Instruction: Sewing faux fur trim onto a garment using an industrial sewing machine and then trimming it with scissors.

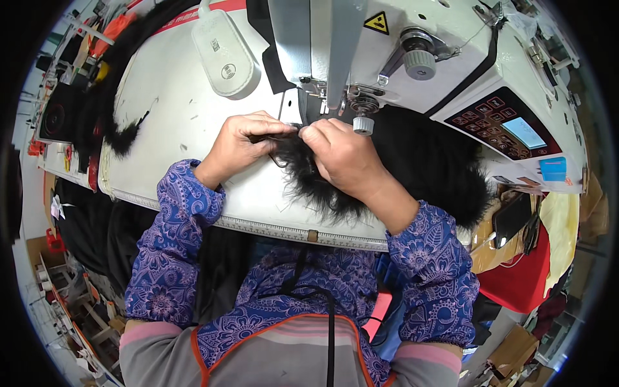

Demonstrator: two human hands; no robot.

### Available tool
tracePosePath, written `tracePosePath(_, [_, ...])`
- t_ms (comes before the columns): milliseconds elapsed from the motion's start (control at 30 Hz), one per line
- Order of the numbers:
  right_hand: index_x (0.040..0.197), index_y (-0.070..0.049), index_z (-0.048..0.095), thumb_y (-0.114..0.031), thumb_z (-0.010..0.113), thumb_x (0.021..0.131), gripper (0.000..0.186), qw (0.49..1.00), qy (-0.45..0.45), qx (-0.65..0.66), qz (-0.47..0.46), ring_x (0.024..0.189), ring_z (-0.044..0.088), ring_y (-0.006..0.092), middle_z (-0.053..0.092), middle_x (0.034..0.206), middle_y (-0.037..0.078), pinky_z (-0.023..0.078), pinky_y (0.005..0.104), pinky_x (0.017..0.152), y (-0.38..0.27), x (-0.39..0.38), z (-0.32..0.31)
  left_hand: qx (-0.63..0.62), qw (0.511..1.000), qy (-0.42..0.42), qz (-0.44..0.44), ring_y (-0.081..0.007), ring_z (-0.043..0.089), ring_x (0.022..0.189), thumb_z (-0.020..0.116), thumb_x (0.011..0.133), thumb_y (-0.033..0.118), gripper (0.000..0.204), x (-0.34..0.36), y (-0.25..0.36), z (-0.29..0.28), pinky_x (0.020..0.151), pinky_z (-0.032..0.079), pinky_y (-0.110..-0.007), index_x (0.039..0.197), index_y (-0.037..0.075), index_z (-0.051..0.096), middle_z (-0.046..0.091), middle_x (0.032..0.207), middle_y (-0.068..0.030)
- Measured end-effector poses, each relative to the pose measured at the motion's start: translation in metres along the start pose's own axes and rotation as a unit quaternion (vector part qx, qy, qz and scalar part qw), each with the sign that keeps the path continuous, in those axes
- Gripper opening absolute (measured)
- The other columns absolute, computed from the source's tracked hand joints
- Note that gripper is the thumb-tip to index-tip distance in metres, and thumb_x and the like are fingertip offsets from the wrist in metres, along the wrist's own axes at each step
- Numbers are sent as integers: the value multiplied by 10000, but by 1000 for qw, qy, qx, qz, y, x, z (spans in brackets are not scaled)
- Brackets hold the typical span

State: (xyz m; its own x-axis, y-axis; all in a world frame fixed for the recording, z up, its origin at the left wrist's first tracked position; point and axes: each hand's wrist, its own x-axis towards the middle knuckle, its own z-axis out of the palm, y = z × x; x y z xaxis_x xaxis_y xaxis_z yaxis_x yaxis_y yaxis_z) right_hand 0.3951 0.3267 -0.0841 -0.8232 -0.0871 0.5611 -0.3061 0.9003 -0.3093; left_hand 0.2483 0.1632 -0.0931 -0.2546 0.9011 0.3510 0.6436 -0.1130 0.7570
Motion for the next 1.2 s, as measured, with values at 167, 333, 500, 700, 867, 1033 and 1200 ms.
tracePosePath(167, [898, 2, 558, -8, 647, 641, 272, 996, 8, 15, 88, 720, 611, 304, 602, 813, 130, 490, 347, 623, -3, -9, -8, -334, 923, 25, -190, -126, 596, 973, 631, 768, -101, 337, 1, 14, 5, 852, 498, -256, 1099, -42, 604, 657, 999, -87])
tracePosePath(333, [899, -4, 560, -49, 678, 674, 258, 994, 28, 23, 99, 696, 603, 304, 592, 794, 135, 474, 342, 592, 0, -12, -8, -325, 910, 8, -258, -139, 615, 927, 622, 775, -107, 315, 9, 16, 9, 822, 518, -256, 1086, -65, 601, 644, 1025, -98])
tracePosePath(500, [859, -2, 558, -50, 678, 670, 230, 996, 29, 24, 86, 659, 583, 302, 572, 767, 126, 466, 345, 568, -1, -11, -7, -276, 937, 32, -212, -125, 620, 850, 645, 769, -83, 215, 13, 23, 19, 772, 530, -242, 983, -57, 647, 647, 994, -99])
tracePosePath(700, [832, -2, 557, -51, 681, 666, 213, 996, 25, 18, 81, 662, 579, 298, 567, 764, 127, 467, 348, 566, -3, -9, -9, -283, 933, 21, -220, -118, 615, 849, 659, 774, -58, 191, 14, 21, 21, 753, 530, -235, 965, -49, 649, 642, 936, -78])
tracePosePath(867, [830, -1, 563, -40, 679, 658, 211, 995, 28, 25, 89, 672, 586, 295, 573, 774, 131, 474, 347, 572, -1, -11, -7, -278, 939, -17, -200, -130, 634, 734, 624, 829, -14, 159, 16, 18, 18, 649, 540, -226, 985, -39, 615, 629, 851, -72])
tracePosePath(1033, [841, 1, 571, -33, 683, 646, 227, 995, 27, 36, 86, 713, 614, 297, 606, 835, 140, 495, 332, 606, -2, -10, -8, -403, 850, -125, -315, -180, 667, 687, 551, 908, 104, 214, 20, 22, 3, 563, 562, -256, 1074, -30, 538, 630, 815, -81])
tracePosePath(1200, [851, 4, 575, -10, 675, 626, 246, 995, 18, 36, 93, 728, 624, 300, 614, 848, 145, 501, 331, 625, -3, -12, -11, -410, 820, -147, -372, -164, 661, 714, 565, 900, 104, 203, 23, 23, -3, 614, 571, -261, 1057, -25, 548, 638, 832, -79])
